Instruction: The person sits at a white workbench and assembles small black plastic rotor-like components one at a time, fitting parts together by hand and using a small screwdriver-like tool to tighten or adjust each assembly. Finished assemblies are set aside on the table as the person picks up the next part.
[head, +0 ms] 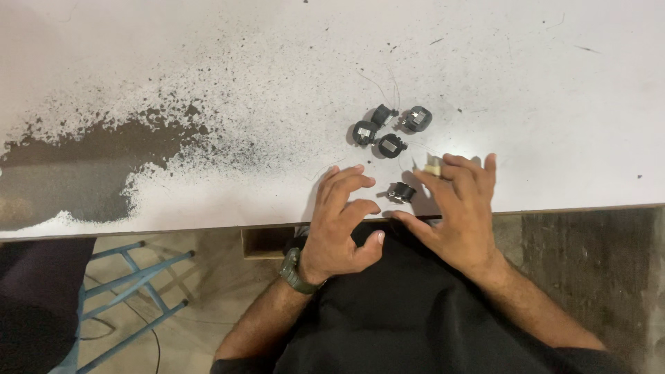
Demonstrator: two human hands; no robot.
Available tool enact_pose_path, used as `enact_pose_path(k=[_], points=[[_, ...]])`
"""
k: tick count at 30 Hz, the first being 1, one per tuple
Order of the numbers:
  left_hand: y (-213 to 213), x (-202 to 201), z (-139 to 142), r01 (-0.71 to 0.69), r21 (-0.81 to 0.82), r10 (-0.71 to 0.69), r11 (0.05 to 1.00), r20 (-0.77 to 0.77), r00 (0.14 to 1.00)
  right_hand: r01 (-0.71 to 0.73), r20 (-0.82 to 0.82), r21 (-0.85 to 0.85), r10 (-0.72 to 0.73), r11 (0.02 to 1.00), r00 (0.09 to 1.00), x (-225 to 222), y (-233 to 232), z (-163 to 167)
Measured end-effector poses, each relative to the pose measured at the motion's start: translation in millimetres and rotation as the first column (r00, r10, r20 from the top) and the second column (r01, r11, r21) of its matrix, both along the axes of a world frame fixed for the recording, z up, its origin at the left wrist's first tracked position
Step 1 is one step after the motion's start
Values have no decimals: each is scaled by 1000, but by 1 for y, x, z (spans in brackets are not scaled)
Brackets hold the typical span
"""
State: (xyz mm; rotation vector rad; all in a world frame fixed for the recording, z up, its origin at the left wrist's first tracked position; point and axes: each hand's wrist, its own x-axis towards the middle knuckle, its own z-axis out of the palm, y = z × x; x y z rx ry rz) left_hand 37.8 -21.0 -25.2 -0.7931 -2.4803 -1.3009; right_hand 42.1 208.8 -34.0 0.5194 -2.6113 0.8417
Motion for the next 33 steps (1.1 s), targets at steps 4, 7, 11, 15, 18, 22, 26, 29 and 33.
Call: enact_pose_path(k=[4,7,11,15,18,22,26,29,33], points=[[8,-3,-3,-75,-84,81,994,72,994,-51,-143,-72,41,996,989,12,15,-4],[16,-1,-6,-110,-121,113,987,14,994,-201,-127,-119,185,972,974,13,15,-15],[22,-3,-7,-157,-133,162,979,27,986,-189,-72,-205,178,960,981,13,5,-25],[21,-4,-6,-159,-158,166,975,27,986,-162,-37,-168,158,972,987,11,0,-24],[21,-1,-7,-145,-128,145,981,-7,989,-150,-60,-182,142,972,988,11,-3,-23],[23,3,-11,-142,-101,134,985,-80,988,-147,-54,-187,139,971,989,11,-4,-23],[26,2,-14,-173,-144,139,974,-221,965,-167,-36,-192,163,967,986,11,-4,-23],[26,1,-16,-177,-158,125,971,-294,948,-178,-48,-201,172,963,984,10,-5,-23],[24,1,-20,-198,-181,126,963,-346,930,-174,-33,-222,171,959,985,11,-6,-24]])
